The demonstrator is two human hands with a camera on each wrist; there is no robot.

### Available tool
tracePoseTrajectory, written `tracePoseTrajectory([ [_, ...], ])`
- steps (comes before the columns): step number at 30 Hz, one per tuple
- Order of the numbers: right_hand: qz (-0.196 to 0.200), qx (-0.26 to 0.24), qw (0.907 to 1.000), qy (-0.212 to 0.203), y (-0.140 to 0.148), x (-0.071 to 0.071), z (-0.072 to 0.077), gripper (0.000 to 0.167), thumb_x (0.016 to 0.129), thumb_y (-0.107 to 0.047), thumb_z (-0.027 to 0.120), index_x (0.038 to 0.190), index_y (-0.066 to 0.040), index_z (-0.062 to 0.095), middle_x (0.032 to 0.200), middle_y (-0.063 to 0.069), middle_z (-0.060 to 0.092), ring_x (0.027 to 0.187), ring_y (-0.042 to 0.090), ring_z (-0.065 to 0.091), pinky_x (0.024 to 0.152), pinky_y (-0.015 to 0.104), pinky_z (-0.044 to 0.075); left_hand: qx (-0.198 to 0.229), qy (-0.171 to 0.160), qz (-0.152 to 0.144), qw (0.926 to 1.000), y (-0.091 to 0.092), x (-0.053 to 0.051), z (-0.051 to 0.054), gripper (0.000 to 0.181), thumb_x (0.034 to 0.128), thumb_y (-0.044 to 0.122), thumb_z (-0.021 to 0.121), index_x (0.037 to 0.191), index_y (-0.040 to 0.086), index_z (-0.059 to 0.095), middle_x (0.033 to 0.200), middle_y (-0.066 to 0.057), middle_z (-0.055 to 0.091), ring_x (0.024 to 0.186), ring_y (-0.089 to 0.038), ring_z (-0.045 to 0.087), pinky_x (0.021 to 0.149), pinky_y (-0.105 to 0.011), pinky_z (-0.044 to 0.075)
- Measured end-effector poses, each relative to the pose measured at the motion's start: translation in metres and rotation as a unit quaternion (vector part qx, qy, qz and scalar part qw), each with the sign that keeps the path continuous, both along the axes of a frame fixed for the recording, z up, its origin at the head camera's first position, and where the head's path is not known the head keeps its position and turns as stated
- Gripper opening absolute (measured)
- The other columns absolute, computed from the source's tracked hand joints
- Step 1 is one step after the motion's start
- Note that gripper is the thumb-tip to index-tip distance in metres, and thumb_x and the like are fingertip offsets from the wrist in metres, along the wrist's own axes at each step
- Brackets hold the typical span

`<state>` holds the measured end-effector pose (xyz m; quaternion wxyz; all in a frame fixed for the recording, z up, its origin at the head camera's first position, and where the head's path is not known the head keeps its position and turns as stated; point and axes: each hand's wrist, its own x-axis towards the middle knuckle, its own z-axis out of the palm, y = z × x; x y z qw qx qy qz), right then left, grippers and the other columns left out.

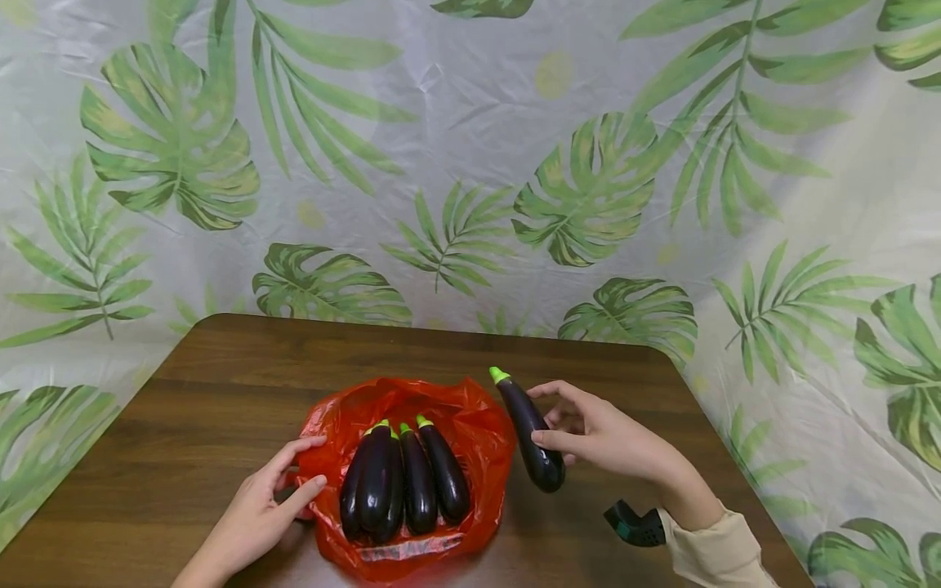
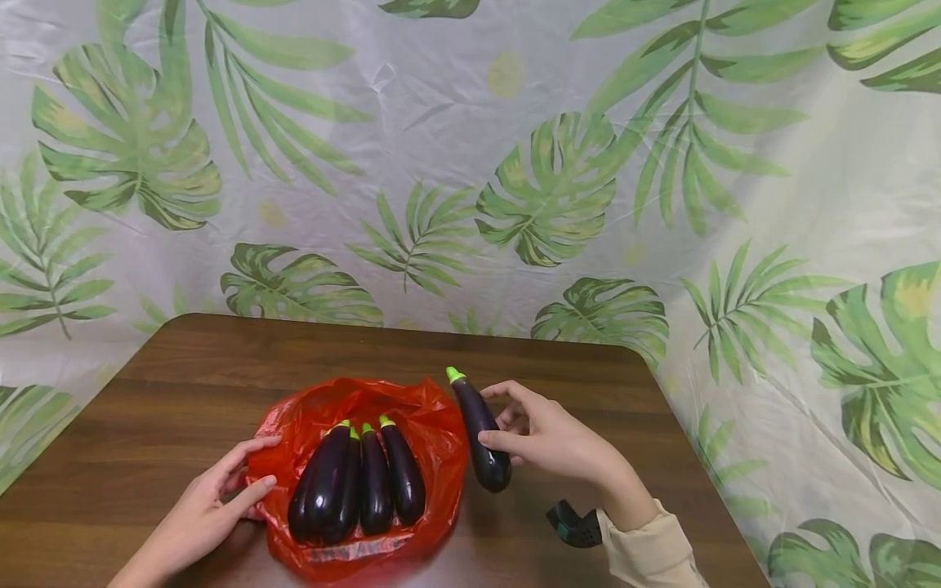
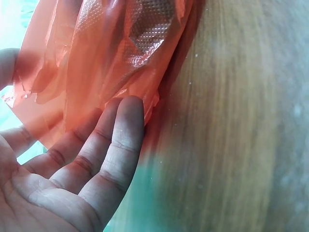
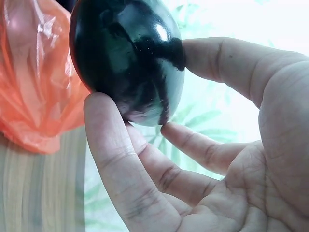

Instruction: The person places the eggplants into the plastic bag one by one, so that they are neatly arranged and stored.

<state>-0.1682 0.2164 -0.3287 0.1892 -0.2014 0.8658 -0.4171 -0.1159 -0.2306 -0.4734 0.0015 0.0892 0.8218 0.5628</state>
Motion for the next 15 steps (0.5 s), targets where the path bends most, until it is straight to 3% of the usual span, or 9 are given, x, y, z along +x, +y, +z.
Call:
tracePoseTrajectory([
  [4,0.008,0.000,1.0000,0.001,-0.008,-0.001,-0.001,0.054,0.104,-0.031,0.073,0.151,-0.015,0.050,0.110,0.015,0.061,0.085,0.032,0.067,0.070,0.033,0.062,-0.001,-0.006,0.002,1.0000,0.000,0.000,0.001,0.050,0.1053,0.021,0.071,0.151,0.013,0.053,0.109,-0.014,0.075,0.084,-0.006,0.074,0.068,-0.030,0.066],
  [10,0.020,0.001,0.9998,-0.001,-0.020,-0.001,-0.002,0.053,0.105,-0.031,0.073,0.151,-0.016,0.051,0.109,0.014,0.063,0.080,0.023,0.066,0.069,0.033,0.062,-0.002,-0.009,0.004,1.0000,0.000,0.000,0.002,0.050,0.1054,0.021,0.071,0.151,0.013,0.053,0.110,-0.015,0.075,0.085,-0.006,0.074,0.068,-0.030,0.066],
  [15,0.030,-0.005,0.9995,-0.002,-0.031,0.001,-0.002,0.054,0.104,-0.031,0.074,0.150,-0.016,0.052,0.108,0.013,0.064,0.081,0.027,0.067,0.069,0.033,0.063,-0.004,-0.004,-0.001,1.0000,0.000,0.000,0.001,0.050,0.1059,0.021,0.070,0.152,0.013,0.053,0.108,-0.014,0.075,0.084,-0.006,0.074,0.068,-0.030,0.066],
])
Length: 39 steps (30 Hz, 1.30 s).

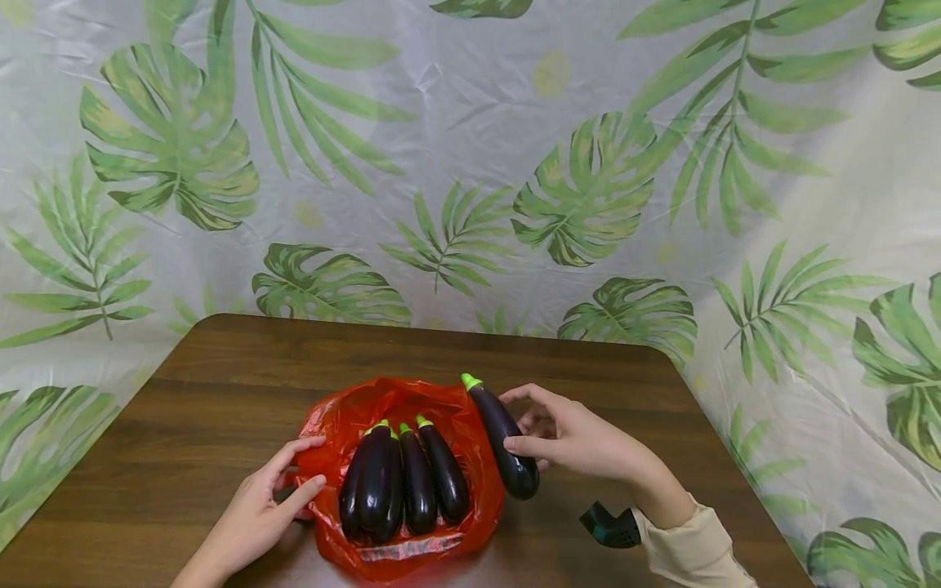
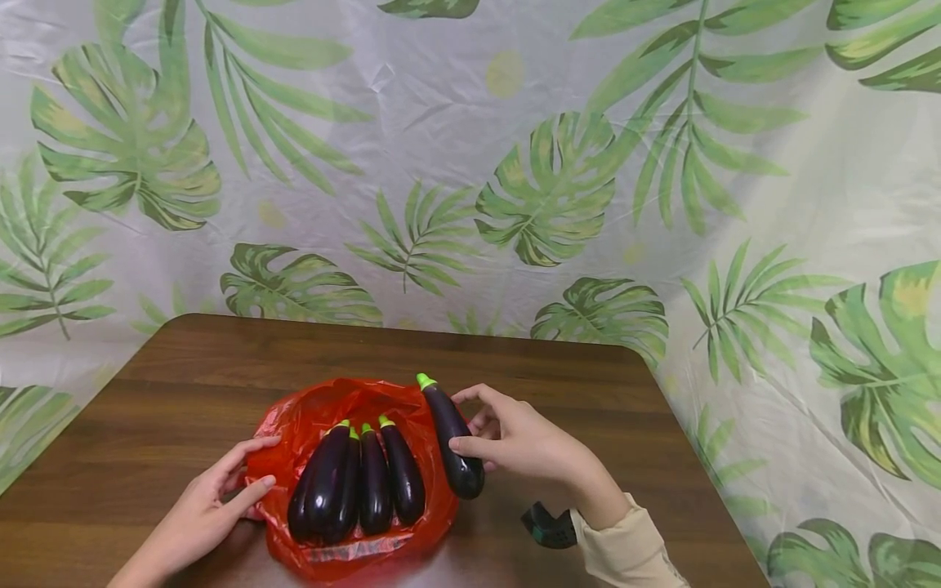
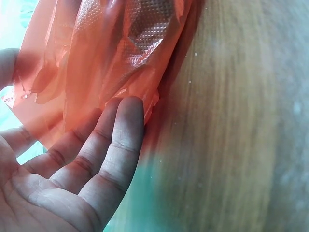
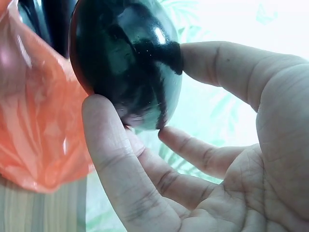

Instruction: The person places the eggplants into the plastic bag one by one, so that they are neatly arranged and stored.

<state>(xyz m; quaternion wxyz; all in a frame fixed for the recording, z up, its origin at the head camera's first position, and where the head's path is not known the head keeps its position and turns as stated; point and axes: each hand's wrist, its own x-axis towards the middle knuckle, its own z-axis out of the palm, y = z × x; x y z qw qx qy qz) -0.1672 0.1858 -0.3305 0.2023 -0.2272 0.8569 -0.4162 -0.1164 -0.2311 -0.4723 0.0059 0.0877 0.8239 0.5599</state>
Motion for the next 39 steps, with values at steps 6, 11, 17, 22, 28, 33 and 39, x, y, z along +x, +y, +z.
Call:
tracePoseTrajectory([
  [6,0.011,-0.002,0.9998,-0.014,-0.013,0.002,0.001,0.056,0.104,-0.032,0.074,0.151,-0.015,0.051,0.109,0.013,0.064,0.084,0.028,0.069,0.071,0.034,0.064,-0.003,0.003,-0.002,1.0000,0.000,0.000,0.001,0.050,0.1060,0.021,0.070,0.152,0.012,0.053,0.107,-0.014,0.075,0.083,-0.006,0.073,0.068,-0.030,0.066],
  [11,0.012,0.010,0.9997,-0.021,-0.025,0.001,-0.002,0.056,0.104,-0.034,0.074,0.151,-0.017,0.051,0.109,0.012,0.064,0.083,0.026,0.071,0.071,0.034,0.065,-0.005,0.009,-0.001,1.0000,0.001,-0.001,0.000,0.049,0.1056,0.021,0.071,0.151,0.013,0.053,0.104,-0.012,0.075,0.082,-0.007,0.073,0.067,-0.030,0.066],
  [17,0.022,0.030,0.9993,-0.010,-0.040,-0.001,-0.007,0.056,0.103,-0.036,0.073,0.151,-0.016,0.052,0.104,0.009,0.068,0.076,0.027,0.073,0.071,0.037,0.063,-0.002,0.008,-0.003,1.0000,0.000,-0.001,0.000,0.050,0.1053,0.021,0.071,0.151,0.013,0.053,0.106,-0.013,0.075,0.083,-0.006,0.073,0.067,-0.030,0.066],
  [22,0.026,0.040,0.9988,-0.011,-0.054,-0.003,-0.012,0.055,0.103,-0.036,0.073,0.150,-0.016,0.052,0.102,0.007,0.067,0.076,0.033,0.073,0.070,0.039,0.063,-0.001,0.009,-0.002,1.0000,0.001,-0.001,-0.001,0.050,0.1054,0.021,0.071,0.151,0.013,0.053,0.105,-0.013,0.075,0.082,-0.006,0.073,0.067,-0.030,0.066],
  [28,0.030,0.048,0.9982,-0.016,-0.069,-0.005,-0.020,0.052,0.103,-0.034,0.074,0.147,-0.015,0.054,0.105,0.006,0.065,0.071,0.022,0.072,0.070,0.033,0.064,0.003,0.001,-0.002,1.0000,0.001,0.000,-0.001,0.049,0.1062,0.021,0.070,0.151,0.013,0.053,0.108,-0.015,0.074,0.083,-0.006,0.073,0.068,-0.030,0.066],
  [33,0.036,0.052,0.9979,-0.014,-0.079,-0.005,-0.021,0.051,0.104,-0.032,0.073,0.146,-0.012,0.055,0.106,0.007,0.065,0.068,0.020,0.070,0.070,0.029,0.062,0.003,0.000,-0.002,1.0000,0.001,0.000,0.000,0.050,0.1060,0.021,0.070,0.152,0.013,0.053,0.109,-0.015,0.074,0.084,-0.006,0.073,0.068,-0.030,0.066],
  [39,0.036,0.058,0.9977,-0.008,-0.091,-0.004,-0.016,0.053,0.104,-0.033,0.073,0.149,-0.014,0.053,0.102,0.006,0.063,0.070,0.026,0.072,0.070,0.028,0.062,-0.002,0.000,-0.003,1.0000,0.001,0.000,0.002,0.050,0.1060,0.022,0.070,0.152,0.014,0.052,0.109,-0.014,0.074,0.083,-0.007,0.073,0.068,-0.029,0.066],
])
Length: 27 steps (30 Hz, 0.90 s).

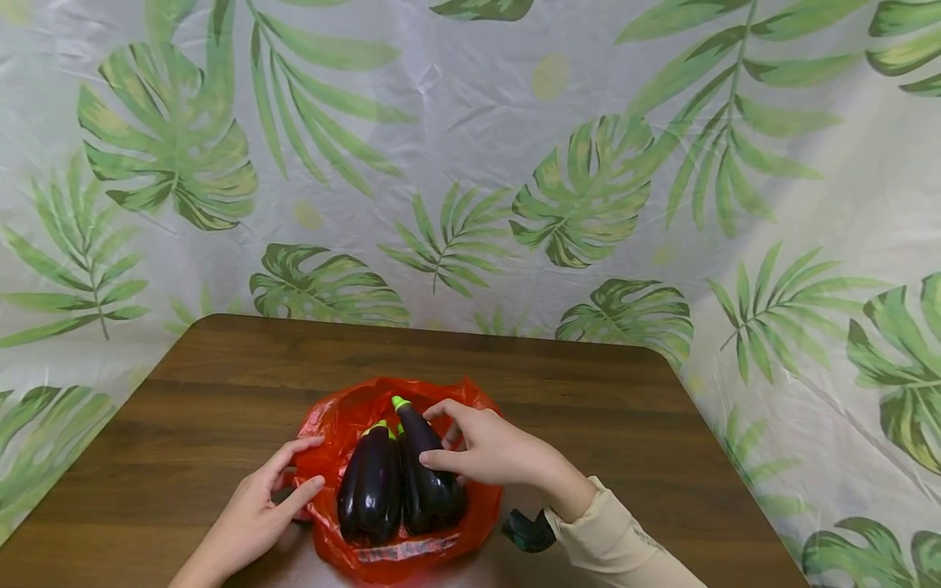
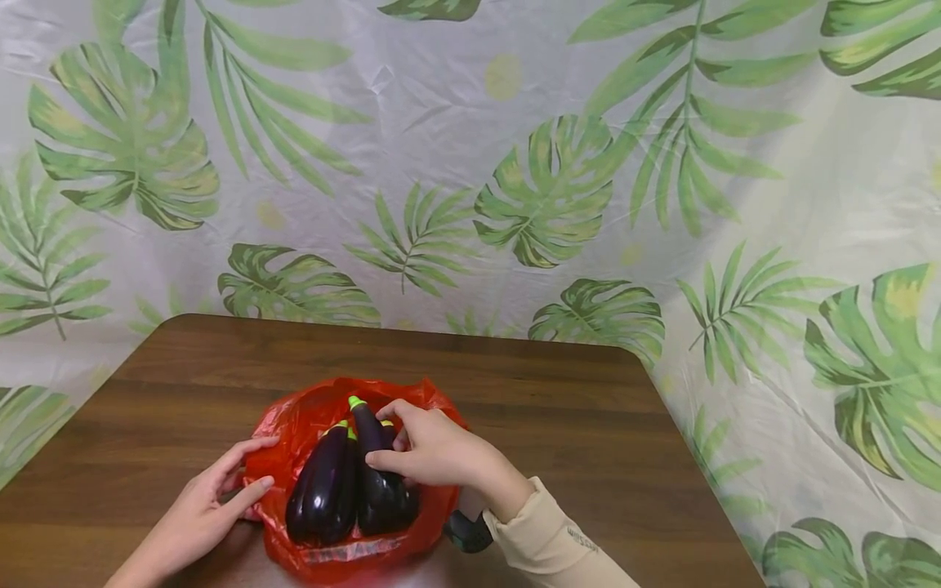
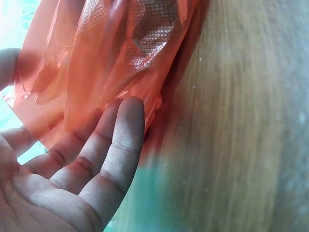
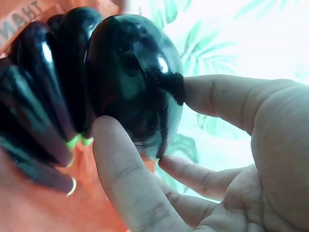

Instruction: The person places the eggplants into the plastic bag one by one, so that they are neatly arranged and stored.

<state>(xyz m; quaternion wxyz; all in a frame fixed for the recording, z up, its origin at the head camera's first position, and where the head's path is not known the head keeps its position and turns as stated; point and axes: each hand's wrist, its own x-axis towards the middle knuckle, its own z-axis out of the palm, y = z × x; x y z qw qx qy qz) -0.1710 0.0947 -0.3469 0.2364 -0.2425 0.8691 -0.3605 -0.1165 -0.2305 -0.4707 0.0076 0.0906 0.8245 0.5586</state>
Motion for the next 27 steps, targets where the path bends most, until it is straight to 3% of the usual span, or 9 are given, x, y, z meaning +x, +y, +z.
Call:
tracePoseTrajectory([
  [4,0.001,0.011,0.9999,0.007,-0.009,-0.001,0.003,0.054,0.105,-0.034,0.072,0.151,-0.015,0.052,0.101,0.004,0.064,0.075,0.033,0.075,0.072,0.026,0.061,-0.002,0.004,0.000,1.0000,0.000,0.000,0.000,0.049,0.1060,0.021,0.070,0.152,0.013,0.053,0.106,-0.013,0.075,0.082,-0.007,0.073,0.068,-0.030,0.066],
  [9,0.007,0.024,0.9996,0.011,-0.019,-0.001,0.001,0.055,0.105,-0.034,0.072,0.151,-0.014,0.051,0.103,0.004,0.064,0.076,0.033,0.076,0.072,0.026,0.060,-0.004,0.003,0.004,1.0000,0.000,0.000,0.000,0.049,0.1061,0.022,0.070,0.151,0.013,0.053,0.105,-0.012,0.075,0.081,-0.006,0.073,0.068,-0.029,0.065],
  [17,-0.002,0.060,0.9974,0.040,-0.018,-0.004,-0.010,0.057,0.103,-0.033,0.074,0.149,-0.008,0.052,0.087,0.003,0.069,0.067,0.021,0.071,0.067,0.026,0.056,-0.005,0.005,0.004,1.0000,0.000,0.000,-0.002,0.049,0.1059,0.021,0.070,0.151,0.013,0.053,0.103,-0.011,0.075,0.080,-0.006,0.073,0.067,-0.029,0.065],
  [20,-0.003,0.080,0.9956,0.048,-0.015,-0.006,-0.016,0.057,0.103,-0.034,0.074,0.148,-0.007,0.052,0.090,0.003,0.073,0.070,0.014,0.069,0.070,0.028,0.058,-0.005,0.005,0.003,1.0000,0.000,0.000,-0.003,0.049,0.1060,0.021,0.070,0.151,0.014,0.053,0.102,-0.010,0.075,0.080,-0.006,0.073,0.067,-0.029,0.065],
  [21,-0.002,0.087,0.9948,0.052,-0.013,-0.011,-0.024,0.058,0.102,-0.037,0.074,0.149,-0.009,0.052,0.091,0.000,0.072,0.071,0.011,0.068,0.071,0.028,0.058,-0.005,0.005,0.003,1.0000,0.000,0.000,-0.003,0.049,0.1061,0.021,0.070,0.151,0.014,0.053,0.102,-0.010,0.075,0.080,-0.006,0.073,0.067,-0.029,0.065],
  [24,-0.005,0.099,0.9938,0.051,-0.010,-0.014,-0.029,0.059,0.103,-0.038,0.074,0.149,-0.009,0.052,0.088,-0.001,0.071,0.070,0.011,0.068,0.075,0.029,0.059,-0.003,0.002,0.002,1.0000,0.001,0.000,-0.002,0.049,0.1061,0.022,0.070,0.152,0.014,0.053,0.105,-0.011,0.075,0.081,-0.006,0.073,0.067,-0.029,0.066],
  [27,0.002,0.102,0.9933,0.055,-0.005,-0.026,-0.051,0.060,0.103,-0.044,0.072,0.149,-0.012,0.051,0.076,-0.004,0.066,0.061,0.010,0.067,0.071,0.025,0.056,-0.002,0.003,0.000,1.0000,0.001,0.000,-0.002,0.049,0.1062,0.021,0.070,0.152,0.013,0.053,0.106,-0.013,0.075,0.082,-0.006,0.073,0.067,-0.029,0.066],
])
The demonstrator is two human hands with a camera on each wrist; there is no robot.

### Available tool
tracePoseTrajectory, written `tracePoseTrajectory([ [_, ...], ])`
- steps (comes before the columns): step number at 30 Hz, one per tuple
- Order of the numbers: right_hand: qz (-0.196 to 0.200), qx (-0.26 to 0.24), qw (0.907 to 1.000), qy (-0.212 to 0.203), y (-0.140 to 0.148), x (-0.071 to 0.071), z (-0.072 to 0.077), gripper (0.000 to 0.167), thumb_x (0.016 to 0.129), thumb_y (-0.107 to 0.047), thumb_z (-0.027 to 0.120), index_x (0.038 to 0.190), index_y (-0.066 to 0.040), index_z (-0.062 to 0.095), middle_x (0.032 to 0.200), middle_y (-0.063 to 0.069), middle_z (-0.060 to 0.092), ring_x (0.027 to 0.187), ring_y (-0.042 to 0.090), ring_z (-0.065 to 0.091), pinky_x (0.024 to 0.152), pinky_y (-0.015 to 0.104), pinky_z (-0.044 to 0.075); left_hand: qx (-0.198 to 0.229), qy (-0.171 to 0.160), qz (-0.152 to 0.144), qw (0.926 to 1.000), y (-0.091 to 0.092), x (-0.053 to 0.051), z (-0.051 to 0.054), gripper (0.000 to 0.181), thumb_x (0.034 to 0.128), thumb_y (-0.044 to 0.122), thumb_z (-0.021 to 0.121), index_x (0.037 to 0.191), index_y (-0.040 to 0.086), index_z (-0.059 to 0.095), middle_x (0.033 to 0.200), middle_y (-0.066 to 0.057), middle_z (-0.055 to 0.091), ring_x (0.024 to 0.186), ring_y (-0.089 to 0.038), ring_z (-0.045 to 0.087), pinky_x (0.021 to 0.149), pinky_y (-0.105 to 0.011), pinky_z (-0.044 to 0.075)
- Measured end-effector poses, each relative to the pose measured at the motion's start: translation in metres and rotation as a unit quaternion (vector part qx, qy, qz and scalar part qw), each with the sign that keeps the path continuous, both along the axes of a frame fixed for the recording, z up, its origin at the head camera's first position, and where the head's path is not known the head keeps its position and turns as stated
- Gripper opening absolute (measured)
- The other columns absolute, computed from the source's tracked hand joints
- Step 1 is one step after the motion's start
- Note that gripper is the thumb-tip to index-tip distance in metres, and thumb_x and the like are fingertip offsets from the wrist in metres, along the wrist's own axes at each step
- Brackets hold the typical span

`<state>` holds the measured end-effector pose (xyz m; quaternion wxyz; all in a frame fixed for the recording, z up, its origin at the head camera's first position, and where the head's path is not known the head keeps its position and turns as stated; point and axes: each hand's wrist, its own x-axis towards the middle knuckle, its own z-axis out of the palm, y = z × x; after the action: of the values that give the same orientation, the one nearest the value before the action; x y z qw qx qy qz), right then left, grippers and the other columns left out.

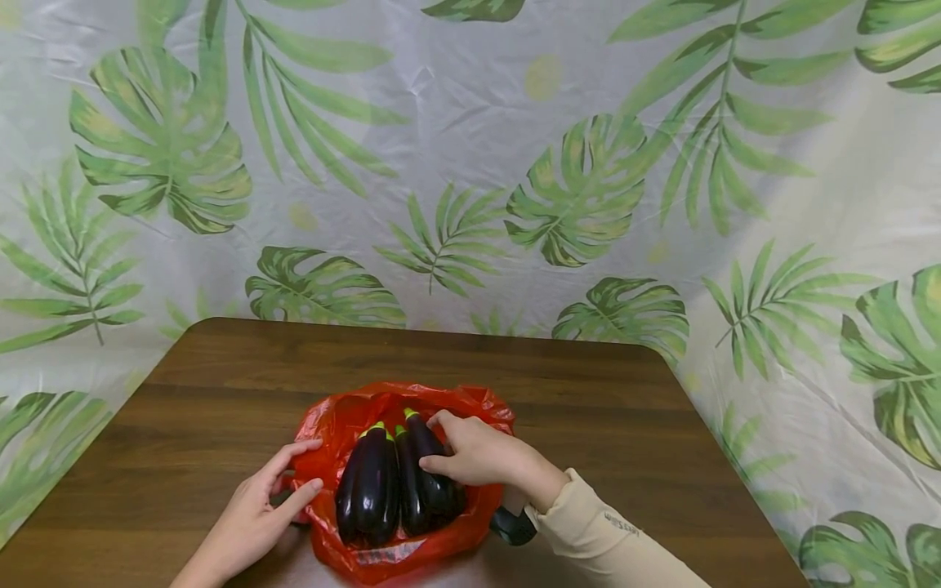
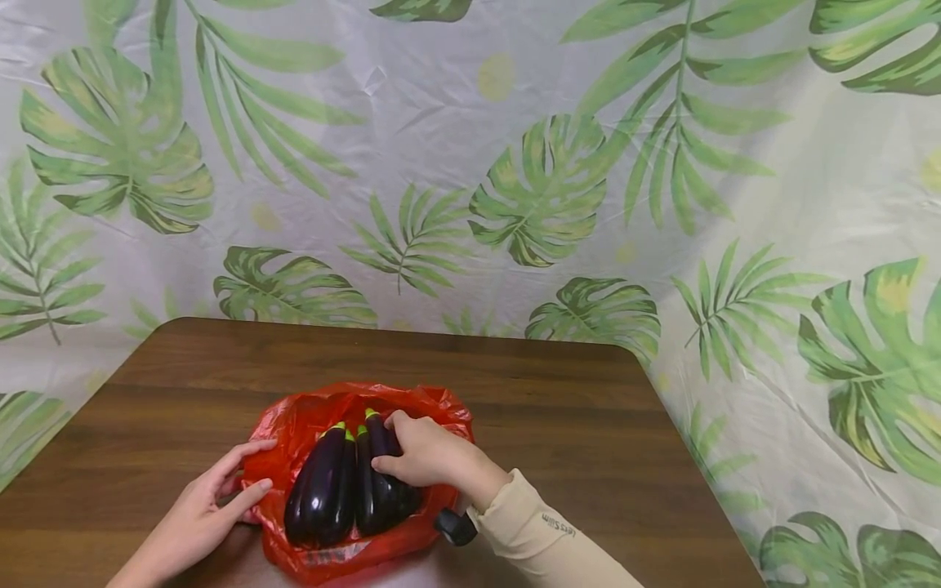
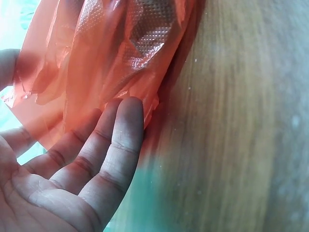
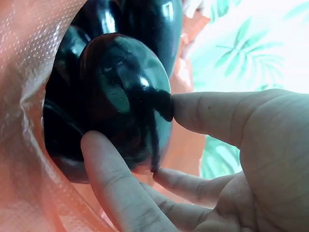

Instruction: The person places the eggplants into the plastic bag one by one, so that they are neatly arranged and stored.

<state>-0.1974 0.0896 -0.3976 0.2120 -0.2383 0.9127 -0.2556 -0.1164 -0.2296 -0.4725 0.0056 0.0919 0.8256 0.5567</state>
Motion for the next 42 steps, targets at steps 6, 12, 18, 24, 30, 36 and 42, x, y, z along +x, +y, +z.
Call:
tracePoseTrajectory([
  [6,0.011,0.013,0.9998,-0.002,-0.001,-0.005,-0.008,0.064,0.104,-0.046,0.070,0.153,-0.011,0.049,0.071,-0.002,0.066,0.060,0.009,0.071,0.079,0.028,0.062,0.002,-0.001,0.000,1.0000,0.001,0.000,0.000,0.049,0.1067,0.022,0.069,0.152,0.013,0.052,0.108,-0.013,0.075,0.083,-0.006,0.073,0.067,-0.030,0.066],
  [12,-0.007,0.008,0.9998,-0.018,-0.009,0.011,0.017,0.060,0.105,-0.034,0.072,0.153,-0.006,0.050,0.089,0.006,0.072,0.064,0.015,0.073,0.089,0.034,0.064,0.003,0.000,-0.002,1.0000,0.001,-0.001,0.000,0.049,0.1069,0.022,0.069,0.152,0.013,0.052,0.109,-0.013,0.074,0.083,-0.006,0.073,0.067,-0.030,0.066],
  [18,-0.003,0.023,0.9997,0.005,-0.011,0.015,0.020,0.060,0.104,-0.039,0.071,0.151,-0.005,0.054,0.103,0.005,0.075,0.075,0.014,0.075,0.096,0.037,0.063,0.014,0.007,-0.006,0.9999,0.003,-0.001,-0.003,0.049,0.1067,0.020,0.069,0.152,0.013,0.052,0.111,-0.015,0.074,0.085,-0.006,0.073,0.067,-0.031,0.066],
  [24,0.011,0.047,0.9977,0.047,-0.006,0.003,-0.003,0.066,0.104,-0.052,0.068,0.150,-0.006,0.055,0.122,0.008,0.077,0.108,0.017,0.075,0.101,0.040,0.062,0.020,0.002,-0.005,0.9998,0.004,0.000,-0.004,0.048,0.1068,0.020,0.069,0.152,0.014,0.052,0.116,-0.017,0.073,0.087,-0.005,0.073,0.067,-0.032,0.066],
  [30,0.022,0.029,0.9977,0.057,-0.002,0.009,-0.001,0.066,0.104,-0.050,0.068,0.152,-0.007,0.054,0.091,-0.001,0.073,0.078,0.006,0.067,0.078,0.030,0.061,0.020,0.000,0.005,0.9998,0.004,0.003,-0.005,0.050,0.1068,0.020,0.069,0.153,0.015,0.051,0.113,-0.016,0.074,0.087,-0.006,0.073,0.068,-0.031,0.066],
  [36,0.016,-0.017,0.9992,0.033,0.001,0.040,0.045,0.063,0.103,-0.040,0.073,0.152,-0.007,0.054,0.100,0.001,0.071,0.079,0.006,0.063,0.075,0.026,0.057,0.011,0.024,0.026,0.9993,0.005,0.007,-0.004,0.053,0.1062,0.019,0.070,0.155,0.016,0.049,0.122,-0.019,0.070,0.087,-0.003,0.072,0.065,-0.030,0.066],
  [42,0.015,-0.073,0.9964,0.040,0.018,0.052,0.062,0.054,0.104,-0.038,0.073,0.150,-0.014,0.057,0.107,-0.003,0.072,0.093,0.009,0.068,0.085,0.026,0.059,-0.033,0.069,0.045,0.9961,-0.001,0.008,0.006,0.059,0.1060,0.020,0.070,0.159,0.022,0.044,0.128,-0.016,0.067,0.096,0.004,0.068,0.063,-0.030,0.064],
])
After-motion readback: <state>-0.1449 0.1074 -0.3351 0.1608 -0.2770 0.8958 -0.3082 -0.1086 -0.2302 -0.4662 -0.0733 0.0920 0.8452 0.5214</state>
